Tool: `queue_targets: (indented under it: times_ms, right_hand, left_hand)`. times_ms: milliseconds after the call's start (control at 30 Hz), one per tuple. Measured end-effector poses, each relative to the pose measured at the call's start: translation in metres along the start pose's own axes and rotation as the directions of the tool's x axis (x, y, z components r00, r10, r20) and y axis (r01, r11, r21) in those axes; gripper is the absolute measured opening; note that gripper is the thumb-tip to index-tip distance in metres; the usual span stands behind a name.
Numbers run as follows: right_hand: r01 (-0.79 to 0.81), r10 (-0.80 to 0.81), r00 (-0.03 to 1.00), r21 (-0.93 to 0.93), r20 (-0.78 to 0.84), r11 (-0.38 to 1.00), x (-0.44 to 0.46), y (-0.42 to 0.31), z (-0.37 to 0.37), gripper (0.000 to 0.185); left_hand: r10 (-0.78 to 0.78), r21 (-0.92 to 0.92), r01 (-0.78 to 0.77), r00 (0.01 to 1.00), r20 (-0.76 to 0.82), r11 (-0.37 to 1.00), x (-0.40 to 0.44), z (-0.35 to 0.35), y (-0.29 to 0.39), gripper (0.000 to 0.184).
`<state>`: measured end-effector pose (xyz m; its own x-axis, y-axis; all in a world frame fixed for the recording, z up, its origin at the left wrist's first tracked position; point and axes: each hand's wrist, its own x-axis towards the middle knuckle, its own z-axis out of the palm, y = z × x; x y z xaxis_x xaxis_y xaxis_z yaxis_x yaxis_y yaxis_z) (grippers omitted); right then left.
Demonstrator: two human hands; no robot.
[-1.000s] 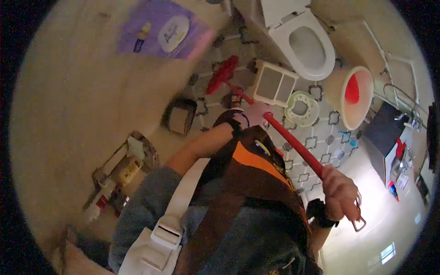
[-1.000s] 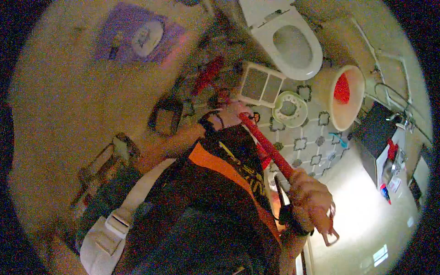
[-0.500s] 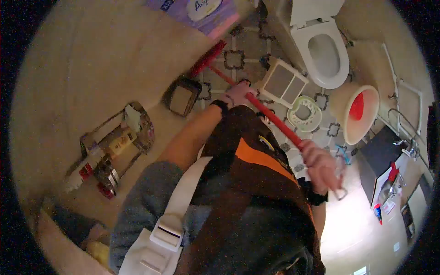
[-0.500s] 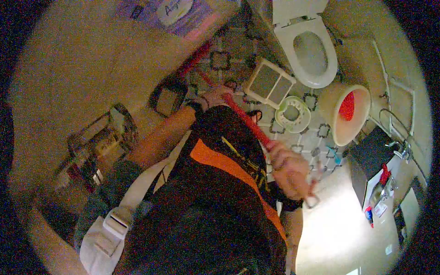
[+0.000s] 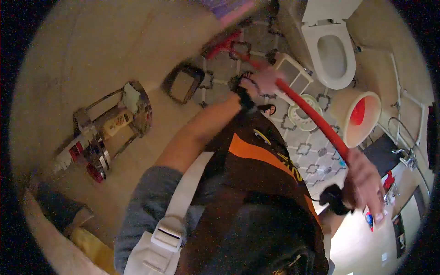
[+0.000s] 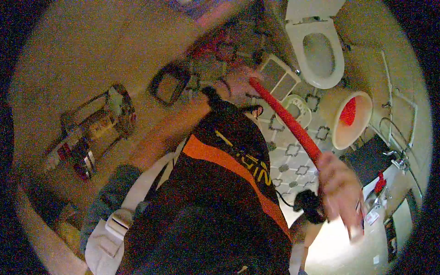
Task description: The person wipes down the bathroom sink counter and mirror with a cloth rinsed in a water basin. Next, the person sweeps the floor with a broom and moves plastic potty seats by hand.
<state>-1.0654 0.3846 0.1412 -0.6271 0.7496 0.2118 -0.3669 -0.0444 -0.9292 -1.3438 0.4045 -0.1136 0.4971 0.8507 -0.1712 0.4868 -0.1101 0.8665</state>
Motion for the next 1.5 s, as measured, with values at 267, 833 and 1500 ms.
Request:
queue_targets:
  times_ms: [267, 833, 1500]
  right_hand:
    - [-0.193, 0.116, 0.927, -0.188, -0.356, 0.963, 0.008, 0.008, 0.076, 0.026]
    - [-0.099, -0.261, 0.463, -0.342, -0.847, 0.935, -0.005, 0.024, 0.096, 0.019]
    - [-0.125, 0.028, 0.976, -0.45, -0.216, 0.884, 0.009, -0.007, 0.098, 0.013]
  left_hand:
    - [0.12, -0.06, -0.138, 0.963, -0.241, 0.989, -0.021, 0.069, -0.048, 0.018]
    - [0.064, -0.028, -0.061, 0.994, 0.092, 0.998, 0.091, 0.068, -0.007, 0.027]
    - [0.024, -0.138, -0.04, 0.992, -0.12, 0.99, 0.014, 0.046, -0.037, 0.029]
